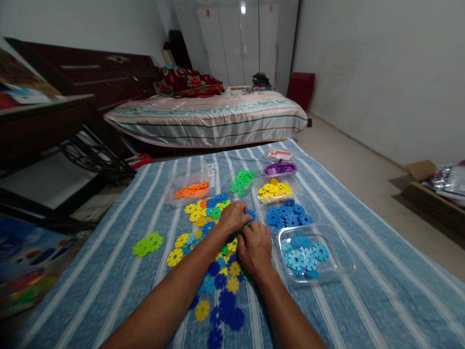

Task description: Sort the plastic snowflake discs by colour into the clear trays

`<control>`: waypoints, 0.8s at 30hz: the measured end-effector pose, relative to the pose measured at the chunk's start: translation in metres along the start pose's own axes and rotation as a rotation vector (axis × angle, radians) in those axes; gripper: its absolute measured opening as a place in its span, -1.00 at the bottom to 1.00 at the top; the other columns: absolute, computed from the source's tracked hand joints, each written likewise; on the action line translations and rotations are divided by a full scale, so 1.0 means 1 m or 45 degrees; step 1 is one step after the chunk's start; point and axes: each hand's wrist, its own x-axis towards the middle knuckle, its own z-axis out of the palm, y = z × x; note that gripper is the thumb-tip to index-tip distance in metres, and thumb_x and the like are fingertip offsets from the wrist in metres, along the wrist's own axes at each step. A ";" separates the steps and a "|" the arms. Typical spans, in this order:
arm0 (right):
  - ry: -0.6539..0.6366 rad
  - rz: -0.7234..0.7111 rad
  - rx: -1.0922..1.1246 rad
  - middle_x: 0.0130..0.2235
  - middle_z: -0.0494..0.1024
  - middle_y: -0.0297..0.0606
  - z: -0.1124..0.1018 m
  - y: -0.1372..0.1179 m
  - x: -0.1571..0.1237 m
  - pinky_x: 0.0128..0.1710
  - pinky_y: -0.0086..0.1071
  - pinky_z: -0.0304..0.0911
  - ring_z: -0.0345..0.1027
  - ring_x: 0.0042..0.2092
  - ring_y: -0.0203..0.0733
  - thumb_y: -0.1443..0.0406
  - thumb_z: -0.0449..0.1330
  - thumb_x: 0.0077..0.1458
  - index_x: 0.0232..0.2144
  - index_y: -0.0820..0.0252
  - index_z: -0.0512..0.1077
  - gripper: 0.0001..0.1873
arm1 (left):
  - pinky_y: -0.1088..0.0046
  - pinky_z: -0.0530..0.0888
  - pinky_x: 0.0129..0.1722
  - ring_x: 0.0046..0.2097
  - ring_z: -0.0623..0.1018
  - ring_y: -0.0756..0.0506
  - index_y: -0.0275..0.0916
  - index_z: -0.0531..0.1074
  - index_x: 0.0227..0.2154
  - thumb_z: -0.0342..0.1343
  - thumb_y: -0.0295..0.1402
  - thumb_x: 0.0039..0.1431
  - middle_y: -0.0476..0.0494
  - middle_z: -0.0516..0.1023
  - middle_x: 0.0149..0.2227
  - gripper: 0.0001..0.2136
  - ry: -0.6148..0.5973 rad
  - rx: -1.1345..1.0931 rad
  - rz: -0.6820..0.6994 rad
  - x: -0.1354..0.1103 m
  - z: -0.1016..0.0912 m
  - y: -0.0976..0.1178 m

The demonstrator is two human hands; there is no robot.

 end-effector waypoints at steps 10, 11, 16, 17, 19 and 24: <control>-0.037 0.017 0.023 -0.29 0.46 -0.22 -0.002 -0.002 0.001 -0.11 -0.27 0.08 0.26 -0.16 -0.12 0.32 0.14 0.15 -0.41 0.15 0.51 -0.85 | 0.60 0.31 -0.55 -0.52 0.47 0.04 -0.29 0.46 -0.47 0.22 -0.42 0.04 0.08 0.44 -0.60 -0.93 -0.047 -1.304 0.010 -0.006 -0.051 0.020; -0.044 0.020 0.024 -0.29 0.46 -0.22 -0.002 -0.002 0.001 -0.11 -0.27 0.08 0.26 -0.16 -0.12 0.32 0.14 0.15 -0.41 0.15 0.51 -0.85 | 0.60 0.34 -0.53 -0.50 0.51 0.03 -0.28 0.47 -0.41 0.21 -0.42 0.05 0.06 0.49 -0.55 -0.94 -0.050 -1.398 0.022 -0.005 -0.055 0.024; -0.045 0.029 0.020 -0.29 0.45 -0.22 -0.002 -0.002 0.001 -0.11 -0.28 0.08 0.26 -0.16 -0.13 0.32 0.14 0.16 -0.42 0.15 0.50 -0.84 | 0.57 0.41 -0.45 -0.44 0.56 0.00 -0.29 0.51 -0.40 0.15 -0.46 0.07 0.02 0.51 -0.53 -0.94 0.137 -1.036 0.012 0.007 -0.051 0.008; -0.043 0.026 0.019 -0.29 0.45 -0.22 -0.002 -0.002 0.001 -0.11 -0.28 0.08 0.26 -0.17 -0.13 0.32 0.14 0.16 -0.43 0.15 0.49 -0.84 | 0.55 0.42 -0.40 -0.41 0.56 -0.02 -0.30 0.52 -0.43 0.13 -0.45 0.08 0.00 0.52 -0.53 -0.92 0.167 -0.857 -0.003 0.010 -0.047 0.000; -0.042 0.023 0.012 -0.30 0.44 -0.23 -0.002 -0.002 0.002 -0.12 -0.28 0.07 0.25 -0.18 -0.14 0.32 0.13 0.16 -0.43 0.15 0.48 -0.84 | 0.52 0.44 -0.30 -0.31 0.59 -0.06 -0.30 0.55 -0.43 0.10 -0.43 0.12 -0.07 0.58 -0.46 -0.86 0.186 -0.488 -0.028 0.012 -0.037 -0.013; -0.044 0.005 0.015 -0.32 0.43 -0.24 -0.002 -0.002 0.002 -0.14 -0.28 0.06 0.24 -0.19 -0.14 0.32 0.13 0.17 -0.44 0.14 0.47 -0.84 | 0.46 0.42 -0.13 -0.11 0.59 -0.12 -0.25 0.59 -0.31 0.03 -0.42 0.17 -0.17 0.65 -0.23 -0.79 0.097 -0.082 -0.025 0.008 -0.021 -0.019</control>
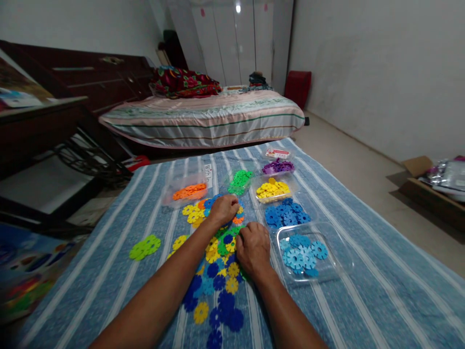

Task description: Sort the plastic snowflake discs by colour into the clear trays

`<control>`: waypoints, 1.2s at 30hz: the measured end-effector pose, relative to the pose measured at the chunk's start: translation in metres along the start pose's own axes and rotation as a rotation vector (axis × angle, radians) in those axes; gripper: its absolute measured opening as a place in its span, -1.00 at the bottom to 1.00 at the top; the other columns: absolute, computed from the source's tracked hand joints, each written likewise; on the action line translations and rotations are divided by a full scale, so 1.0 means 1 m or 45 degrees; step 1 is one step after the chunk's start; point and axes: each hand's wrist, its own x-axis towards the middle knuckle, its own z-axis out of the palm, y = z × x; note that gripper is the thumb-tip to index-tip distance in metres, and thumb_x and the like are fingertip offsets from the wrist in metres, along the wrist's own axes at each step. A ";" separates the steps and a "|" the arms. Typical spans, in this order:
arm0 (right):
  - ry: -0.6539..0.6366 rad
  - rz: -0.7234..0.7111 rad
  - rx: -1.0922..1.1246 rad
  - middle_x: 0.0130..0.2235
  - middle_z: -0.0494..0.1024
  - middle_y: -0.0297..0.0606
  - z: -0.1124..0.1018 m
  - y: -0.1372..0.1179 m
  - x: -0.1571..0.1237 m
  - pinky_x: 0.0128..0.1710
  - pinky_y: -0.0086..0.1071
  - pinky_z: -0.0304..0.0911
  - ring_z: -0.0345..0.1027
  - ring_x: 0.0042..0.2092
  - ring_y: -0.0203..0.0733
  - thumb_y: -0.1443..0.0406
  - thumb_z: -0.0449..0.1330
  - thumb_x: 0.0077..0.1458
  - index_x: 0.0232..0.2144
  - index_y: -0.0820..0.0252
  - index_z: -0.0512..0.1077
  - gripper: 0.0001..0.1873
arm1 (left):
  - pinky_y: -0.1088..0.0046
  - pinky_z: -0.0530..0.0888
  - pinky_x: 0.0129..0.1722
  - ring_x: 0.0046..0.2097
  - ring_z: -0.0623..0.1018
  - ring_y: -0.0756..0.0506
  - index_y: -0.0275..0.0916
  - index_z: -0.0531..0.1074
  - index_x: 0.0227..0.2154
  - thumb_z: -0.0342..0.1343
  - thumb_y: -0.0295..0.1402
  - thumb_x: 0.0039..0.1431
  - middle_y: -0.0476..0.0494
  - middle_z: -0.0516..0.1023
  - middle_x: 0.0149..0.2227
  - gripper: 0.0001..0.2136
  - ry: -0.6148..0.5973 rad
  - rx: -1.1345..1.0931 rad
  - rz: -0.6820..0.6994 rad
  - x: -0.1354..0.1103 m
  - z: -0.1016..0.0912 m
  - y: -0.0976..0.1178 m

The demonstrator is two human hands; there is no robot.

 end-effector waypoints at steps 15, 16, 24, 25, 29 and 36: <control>0.004 0.016 -0.016 -0.31 0.44 -0.24 -0.001 -0.002 0.001 -0.12 -0.29 0.06 0.25 -0.18 -0.15 0.33 0.14 0.17 -0.44 0.16 0.47 -0.84 | 0.35 0.46 -0.12 -0.06 0.59 -0.23 -0.28 0.61 -0.25 -0.01 -0.42 0.17 -0.32 0.64 -0.16 -0.73 0.005 0.090 -0.099 0.009 0.002 -0.010; 0.005 0.015 -0.017 -0.31 0.44 -0.24 -0.001 -0.002 0.001 -0.12 -0.29 0.06 0.25 -0.18 -0.15 0.33 0.14 0.17 -0.44 0.15 0.47 -0.84 | 0.34 0.46 -0.11 -0.05 0.59 -0.24 -0.27 0.61 -0.25 0.01 -0.40 0.17 -0.32 0.64 -0.14 -0.74 0.015 0.100 -0.116 0.009 0.002 -0.010; 0.013 0.014 -0.025 -0.32 0.43 -0.24 0.000 -0.002 0.001 -0.13 -0.28 0.07 0.25 -0.19 -0.14 0.32 0.14 0.17 -0.43 0.15 0.47 -0.85 | 0.37 0.46 -0.11 -0.06 0.59 -0.23 -0.24 0.60 -0.32 0.20 -0.32 0.06 -0.28 0.64 -0.15 -0.84 -0.185 0.092 -0.012 0.003 0.002 0.008; 0.013 0.012 -0.028 -0.32 0.43 -0.24 0.000 -0.002 0.001 -0.13 -0.28 0.06 0.25 -0.19 -0.14 0.32 0.14 0.17 -0.43 0.14 0.47 -0.85 | 0.36 0.45 -0.10 -0.05 0.58 -0.23 -0.24 0.60 -0.31 0.20 -0.33 0.06 -0.28 0.64 -0.13 -0.84 -0.191 0.084 -0.008 0.002 0.002 0.009; 0.009 0.012 -0.027 -0.31 0.44 -0.24 -0.001 -0.002 0.001 -0.14 -0.29 0.06 0.25 -0.19 -0.14 0.32 0.15 0.15 -0.43 0.15 0.47 -0.86 | 0.39 0.45 -0.14 -0.10 0.59 -0.20 -0.23 0.58 -0.35 0.22 -0.38 0.00 -0.22 0.64 -0.21 -0.87 -0.204 0.019 -0.015 0.003 0.005 0.006; -0.001 0.008 -0.024 -0.31 0.44 -0.24 0.002 0.000 0.000 -0.14 -0.28 0.06 0.24 -0.19 -0.14 0.32 0.14 0.17 -0.42 0.14 0.47 -0.85 | 0.55 0.33 -0.49 -0.45 0.49 -0.02 -0.26 0.48 -0.54 0.27 -0.41 -0.15 0.06 0.45 -0.59 -0.91 -0.199 -0.243 -0.064 0.005 0.014 -0.005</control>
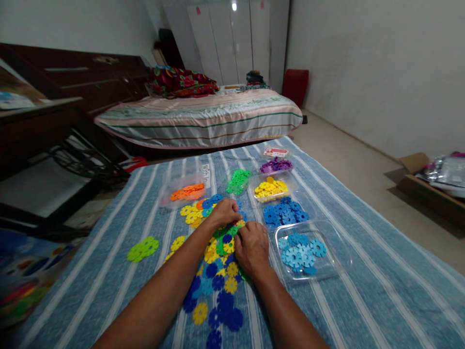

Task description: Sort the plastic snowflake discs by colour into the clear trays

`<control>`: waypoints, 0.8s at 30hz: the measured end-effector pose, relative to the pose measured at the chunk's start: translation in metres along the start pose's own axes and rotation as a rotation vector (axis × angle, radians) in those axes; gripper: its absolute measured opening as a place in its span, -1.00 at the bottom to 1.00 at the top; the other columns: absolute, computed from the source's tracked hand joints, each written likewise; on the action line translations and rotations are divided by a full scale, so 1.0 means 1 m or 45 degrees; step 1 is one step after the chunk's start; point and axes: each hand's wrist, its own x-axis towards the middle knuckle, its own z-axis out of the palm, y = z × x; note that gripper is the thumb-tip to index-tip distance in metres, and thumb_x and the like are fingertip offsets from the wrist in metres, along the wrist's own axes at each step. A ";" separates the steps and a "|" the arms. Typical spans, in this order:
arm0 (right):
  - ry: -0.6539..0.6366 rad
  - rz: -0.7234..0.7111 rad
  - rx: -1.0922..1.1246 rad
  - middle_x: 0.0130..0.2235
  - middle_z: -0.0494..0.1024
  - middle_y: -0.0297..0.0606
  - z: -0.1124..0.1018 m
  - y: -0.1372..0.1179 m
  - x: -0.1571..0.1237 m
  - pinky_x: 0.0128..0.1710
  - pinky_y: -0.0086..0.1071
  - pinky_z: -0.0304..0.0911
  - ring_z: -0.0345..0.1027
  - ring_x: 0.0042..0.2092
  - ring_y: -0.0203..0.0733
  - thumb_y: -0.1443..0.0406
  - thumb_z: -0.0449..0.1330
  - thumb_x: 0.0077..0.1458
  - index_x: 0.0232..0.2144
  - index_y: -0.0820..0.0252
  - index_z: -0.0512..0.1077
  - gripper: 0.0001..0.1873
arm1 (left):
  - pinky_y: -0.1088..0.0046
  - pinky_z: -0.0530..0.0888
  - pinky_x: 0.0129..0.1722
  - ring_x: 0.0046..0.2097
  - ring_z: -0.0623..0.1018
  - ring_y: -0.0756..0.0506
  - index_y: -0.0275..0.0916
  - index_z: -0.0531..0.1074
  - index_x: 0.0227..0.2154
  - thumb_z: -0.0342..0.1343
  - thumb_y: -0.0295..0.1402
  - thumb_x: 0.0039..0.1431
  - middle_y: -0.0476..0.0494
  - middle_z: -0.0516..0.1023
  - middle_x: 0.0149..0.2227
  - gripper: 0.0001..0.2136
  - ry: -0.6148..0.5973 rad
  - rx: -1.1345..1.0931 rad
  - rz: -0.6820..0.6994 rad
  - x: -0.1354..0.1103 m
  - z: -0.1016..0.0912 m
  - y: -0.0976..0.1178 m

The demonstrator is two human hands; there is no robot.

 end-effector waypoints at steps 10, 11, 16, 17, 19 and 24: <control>0.014 -0.012 0.037 -0.33 0.43 -0.24 0.001 0.001 0.000 -0.13 -0.28 0.08 0.25 -0.19 -0.14 0.31 0.12 0.18 -0.44 0.14 0.47 -0.82 | 0.59 0.30 -0.56 -0.59 0.39 0.06 -0.29 0.36 -0.65 0.24 -0.44 -0.07 0.10 0.35 -0.70 -0.82 -0.012 -0.552 0.083 -0.018 -0.033 0.015; 0.016 -0.011 0.041 -0.32 0.43 -0.23 0.000 0.001 0.000 -0.13 -0.28 0.08 0.25 -0.18 -0.14 0.31 0.12 0.18 -0.43 0.14 0.48 -0.82 | 0.59 0.31 -0.55 -0.58 0.41 0.06 -0.29 0.38 -0.62 0.23 -0.45 -0.04 0.08 0.38 -0.68 -0.85 -0.032 -0.629 0.101 -0.021 -0.037 0.025; 0.014 -0.005 0.044 -0.31 0.44 -0.23 0.000 0.001 0.000 -0.12 -0.27 0.09 0.26 -0.17 -0.13 0.31 0.14 0.16 -0.42 0.13 0.49 -0.85 | 0.55 0.44 -0.43 -0.41 0.56 0.00 -0.30 0.46 -0.38 0.15 -0.47 0.07 -0.02 0.56 -0.48 -0.96 -0.011 -0.831 0.200 -0.020 -0.044 0.060; 0.013 -0.002 0.043 -0.30 0.44 -0.23 0.000 0.000 0.000 -0.12 -0.27 0.09 0.26 -0.17 -0.13 0.32 0.14 0.16 -0.42 0.14 0.49 -0.85 | 0.54 0.45 -0.41 -0.39 0.57 -0.02 -0.31 0.47 -0.39 0.15 -0.47 0.07 -0.03 0.56 -0.47 -0.96 0.067 -0.717 0.204 -0.017 -0.042 0.060; 0.009 0.004 0.042 -0.30 0.45 -0.23 0.000 0.000 0.000 -0.12 -0.28 0.09 0.26 -0.18 -0.13 0.32 0.15 0.16 -0.42 0.14 0.49 -0.85 | 0.51 0.46 -0.34 -0.33 0.57 -0.05 -0.30 0.49 -0.44 0.14 -0.46 0.08 -0.04 0.56 -0.47 -0.95 0.180 -0.372 0.179 -0.011 -0.038 0.051; 0.013 0.010 0.036 -0.30 0.45 -0.24 -0.001 -0.002 0.000 -0.11 -0.28 0.09 0.26 -0.18 -0.14 0.32 0.15 0.17 -0.42 0.14 0.48 -0.86 | 0.43 0.45 -0.12 -0.08 0.58 -0.16 -0.28 0.55 -0.28 0.07 -0.43 0.17 -0.20 0.62 -0.21 -0.84 0.213 0.282 -0.005 -0.005 -0.019 0.021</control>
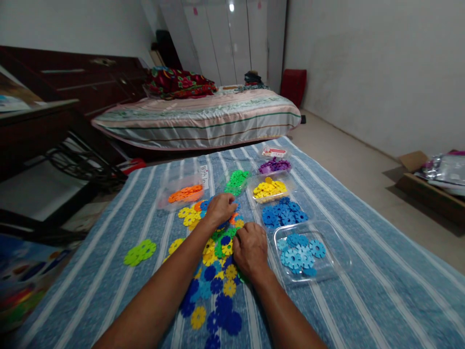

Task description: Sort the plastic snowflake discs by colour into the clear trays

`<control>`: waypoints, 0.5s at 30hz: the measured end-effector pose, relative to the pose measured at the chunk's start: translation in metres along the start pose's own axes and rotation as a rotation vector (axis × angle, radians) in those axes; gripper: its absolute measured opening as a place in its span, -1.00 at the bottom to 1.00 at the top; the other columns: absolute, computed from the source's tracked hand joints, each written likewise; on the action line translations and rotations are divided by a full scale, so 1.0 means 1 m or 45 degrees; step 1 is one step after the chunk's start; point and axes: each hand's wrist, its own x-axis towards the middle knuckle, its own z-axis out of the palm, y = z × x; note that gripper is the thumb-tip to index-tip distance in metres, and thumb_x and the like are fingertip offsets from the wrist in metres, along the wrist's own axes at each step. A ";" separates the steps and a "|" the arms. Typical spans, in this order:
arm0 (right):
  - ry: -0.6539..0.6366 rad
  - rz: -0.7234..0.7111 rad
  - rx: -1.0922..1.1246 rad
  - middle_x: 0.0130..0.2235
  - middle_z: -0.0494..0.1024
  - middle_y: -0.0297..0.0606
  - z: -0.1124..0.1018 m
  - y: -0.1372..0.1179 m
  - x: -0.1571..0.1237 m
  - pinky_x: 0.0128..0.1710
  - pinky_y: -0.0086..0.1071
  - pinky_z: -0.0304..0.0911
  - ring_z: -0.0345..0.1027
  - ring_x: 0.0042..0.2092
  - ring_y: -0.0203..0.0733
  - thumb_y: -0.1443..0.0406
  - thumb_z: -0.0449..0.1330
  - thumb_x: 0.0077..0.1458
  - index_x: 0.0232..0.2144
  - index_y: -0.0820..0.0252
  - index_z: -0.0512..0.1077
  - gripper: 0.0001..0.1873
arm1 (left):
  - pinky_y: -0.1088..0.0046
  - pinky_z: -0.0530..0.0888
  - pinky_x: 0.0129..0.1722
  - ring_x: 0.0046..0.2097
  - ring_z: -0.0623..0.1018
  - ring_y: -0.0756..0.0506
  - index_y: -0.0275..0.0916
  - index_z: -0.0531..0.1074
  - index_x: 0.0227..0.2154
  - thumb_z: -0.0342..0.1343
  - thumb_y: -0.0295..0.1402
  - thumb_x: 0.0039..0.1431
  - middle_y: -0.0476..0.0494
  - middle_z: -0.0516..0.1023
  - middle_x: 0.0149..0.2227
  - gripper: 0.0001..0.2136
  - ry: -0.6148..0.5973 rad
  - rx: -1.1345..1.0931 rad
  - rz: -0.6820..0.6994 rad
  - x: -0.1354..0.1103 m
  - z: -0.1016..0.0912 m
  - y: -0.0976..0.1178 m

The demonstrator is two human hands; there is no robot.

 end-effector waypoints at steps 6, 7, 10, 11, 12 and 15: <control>0.013 -0.009 -0.005 -0.31 0.44 -0.24 0.001 0.000 0.000 -0.12 -0.28 0.09 0.26 -0.19 -0.15 0.34 0.14 0.16 -0.42 0.15 0.47 -0.87 | 0.35 0.44 0.01 0.07 0.49 -0.23 -0.32 0.51 -0.09 0.07 -0.35 0.22 -0.33 0.52 -0.02 -0.74 0.051 0.232 0.027 -0.004 0.022 -0.002; 0.017 -0.009 -0.007 -0.31 0.44 -0.24 0.001 0.000 0.000 -0.13 -0.28 0.09 0.25 -0.20 -0.15 0.35 0.14 0.16 -0.42 0.15 0.47 -0.87 | 0.34 0.44 0.01 0.08 0.48 -0.24 -0.31 0.51 -0.09 0.08 -0.34 0.22 -0.33 0.51 -0.02 -0.75 0.052 0.241 0.024 -0.004 0.024 -0.001; 0.024 -0.011 0.000 -0.32 0.43 -0.24 0.003 0.001 0.000 -0.14 -0.28 0.08 0.25 -0.20 -0.15 0.34 0.14 0.16 -0.42 0.15 0.47 -0.86 | 0.32 0.45 0.01 0.09 0.48 -0.25 -0.30 0.52 -0.12 0.09 -0.35 0.22 -0.32 0.51 -0.02 -0.76 0.042 0.241 0.023 -0.003 0.025 0.000; 0.027 -0.012 0.004 -0.32 0.43 -0.24 0.003 0.002 0.000 -0.14 -0.28 0.08 0.25 -0.20 -0.15 0.34 0.13 0.16 -0.43 0.15 0.47 -0.85 | 0.33 0.44 0.01 0.09 0.48 -0.25 -0.30 0.52 -0.12 0.09 -0.35 0.21 -0.32 0.51 -0.03 -0.76 0.039 0.242 0.032 -0.003 0.025 0.000; 0.027 -0.014 0.007 -0.32 0.43 -0.24 0.003 0.002 0.000 -0.14 -0.28 0.08 0.25 -0.20 -0.15 0.34 0.13 0.16 -0.43 0.15 0.47 -0.85 | 0.34 0.44 0.02 0.08 0.48 -0.25 -0.31 0.53 -0.12 0.09 -0.35 0.21 -0.32 0.52 -0.03 -0.76 0.035 0.244 0.045 -0.003 0.024 -0.001; 0.027 -0.018 0.016 -0.32 0.43 -0.24 0.003 0.002 0.000 -0.14 -0.28 0.08 0.25 -0.21 -0.15 0.34 0.13 0.16 -0.44 0.15 0.47 -0.85 | 0.33 0.43 0.01 0.06 0.50 -0.25 -0.33 0.53 -0.13 0.05 -0.38 0.23 -0.34 0.54 -0.05 -0.76 0.018 0.252 0.073 -0.004 0.023 -0.002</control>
